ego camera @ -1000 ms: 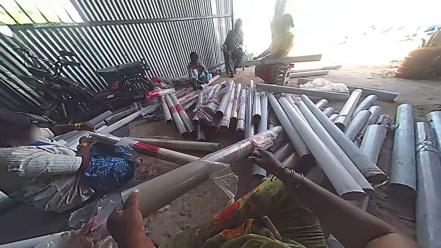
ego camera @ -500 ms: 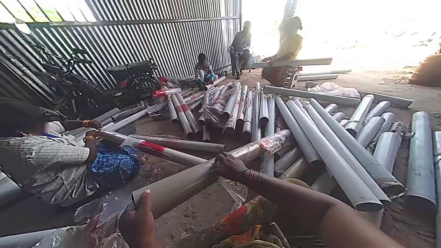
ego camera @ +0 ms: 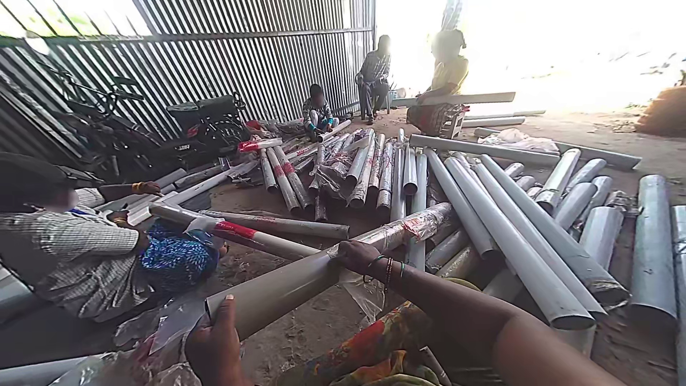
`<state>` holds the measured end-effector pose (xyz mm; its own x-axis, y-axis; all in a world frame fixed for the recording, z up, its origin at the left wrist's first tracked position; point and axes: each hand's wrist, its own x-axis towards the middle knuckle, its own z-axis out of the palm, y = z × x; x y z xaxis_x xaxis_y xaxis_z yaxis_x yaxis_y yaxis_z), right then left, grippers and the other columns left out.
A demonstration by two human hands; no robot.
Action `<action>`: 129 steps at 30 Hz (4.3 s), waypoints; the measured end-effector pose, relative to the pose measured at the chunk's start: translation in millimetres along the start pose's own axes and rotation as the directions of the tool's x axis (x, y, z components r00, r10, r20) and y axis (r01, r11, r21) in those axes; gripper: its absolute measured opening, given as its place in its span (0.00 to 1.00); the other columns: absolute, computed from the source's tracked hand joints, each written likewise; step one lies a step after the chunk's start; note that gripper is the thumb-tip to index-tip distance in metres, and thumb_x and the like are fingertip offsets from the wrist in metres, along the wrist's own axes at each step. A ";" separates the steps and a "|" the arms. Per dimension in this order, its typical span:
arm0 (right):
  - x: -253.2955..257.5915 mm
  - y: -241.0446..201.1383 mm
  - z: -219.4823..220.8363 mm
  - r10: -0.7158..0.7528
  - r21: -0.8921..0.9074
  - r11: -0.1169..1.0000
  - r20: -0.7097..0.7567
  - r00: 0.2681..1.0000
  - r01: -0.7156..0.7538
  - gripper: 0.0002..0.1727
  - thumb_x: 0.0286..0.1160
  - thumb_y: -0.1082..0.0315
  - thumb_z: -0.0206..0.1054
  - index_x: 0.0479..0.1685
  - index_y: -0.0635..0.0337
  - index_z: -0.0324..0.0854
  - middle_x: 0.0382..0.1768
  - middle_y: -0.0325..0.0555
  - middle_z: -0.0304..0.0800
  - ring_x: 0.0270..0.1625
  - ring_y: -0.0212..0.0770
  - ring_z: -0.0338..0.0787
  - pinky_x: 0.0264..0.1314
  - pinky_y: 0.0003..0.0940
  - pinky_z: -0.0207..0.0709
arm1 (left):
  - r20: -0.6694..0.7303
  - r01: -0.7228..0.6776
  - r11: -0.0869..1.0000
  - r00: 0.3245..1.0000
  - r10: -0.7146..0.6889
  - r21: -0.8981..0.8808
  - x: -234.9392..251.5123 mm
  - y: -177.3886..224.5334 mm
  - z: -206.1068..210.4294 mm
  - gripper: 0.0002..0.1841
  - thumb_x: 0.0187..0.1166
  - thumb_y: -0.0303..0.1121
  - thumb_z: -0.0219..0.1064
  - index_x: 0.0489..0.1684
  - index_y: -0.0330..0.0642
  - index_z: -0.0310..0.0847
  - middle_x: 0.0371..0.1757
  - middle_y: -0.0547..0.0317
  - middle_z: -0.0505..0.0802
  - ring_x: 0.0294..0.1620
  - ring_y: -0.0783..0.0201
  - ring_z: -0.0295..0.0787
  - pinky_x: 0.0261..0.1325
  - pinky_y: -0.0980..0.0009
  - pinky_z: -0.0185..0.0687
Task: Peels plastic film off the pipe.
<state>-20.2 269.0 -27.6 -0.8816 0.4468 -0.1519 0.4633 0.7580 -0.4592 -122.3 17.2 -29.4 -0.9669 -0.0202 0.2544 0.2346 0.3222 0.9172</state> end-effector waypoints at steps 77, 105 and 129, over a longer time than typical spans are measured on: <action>-65.0 87.2 15.7 0.089 0.560 0.828 -0.170 0.981 0.022 0.19 0.93 0.60 0.54 0.56 0.71 0.78 0.35 0.44 0.79 0.34 0.30 0.77 0.46 0.30 0.75 | 0.048 -0.080 0.993 0.996 0.077 0.085 -19.3 17.4 -13.1 0.22 0.85 0.41 0.65 0.29 0.25 0.80 0.27 0.47 0.81 0.34 0.58 0.77 0.46 0.52 0.71; -94.8 29.4 17.3 0.362 0.014 0.932 -0.122 0.924 -0.363 0.57 0.70 0.37 0.74 0.90 0.68 0.52 0.85 0.65 0.62 0.82 0.61 0.73 0.75 0.53 0.74 | 0.219 -0.295 0.955 0.931 0.292 -0.018 -62.6 40.6 -44.8 0.24 0.79 0.49 0.65 0.35 0.30 0.83 0.30 0.60 0.86 0.33 0.77 0.82 0.43 0.70 0.78; -82.4 42.5 15.7 0.227 -0.012 0.974 0.001 0.974 -0.227 0.23 0.91 0.55 0.54 0.63 0.67 0.79 0.59 0.66 0.87 0.68 0.64 0.86 0.66 0.65 0.74 | 0.159 -0.258 0.963 0.950 0.268 -0.080 -62.8 37.1 -38.2 0.16 0.76 0.42 0.72 0.31 0.35 0.84 0.25 0.67 0.85 0.28 0.84 0.81 0.38 0.80 0.78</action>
<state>70.7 256.9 -48.4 -0.7532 0.6069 -0.2537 0.6527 0.6420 -0.4022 -49.1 -5.7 0.3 -0.8720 0.2179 0.4383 0.4832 0.2398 0.8421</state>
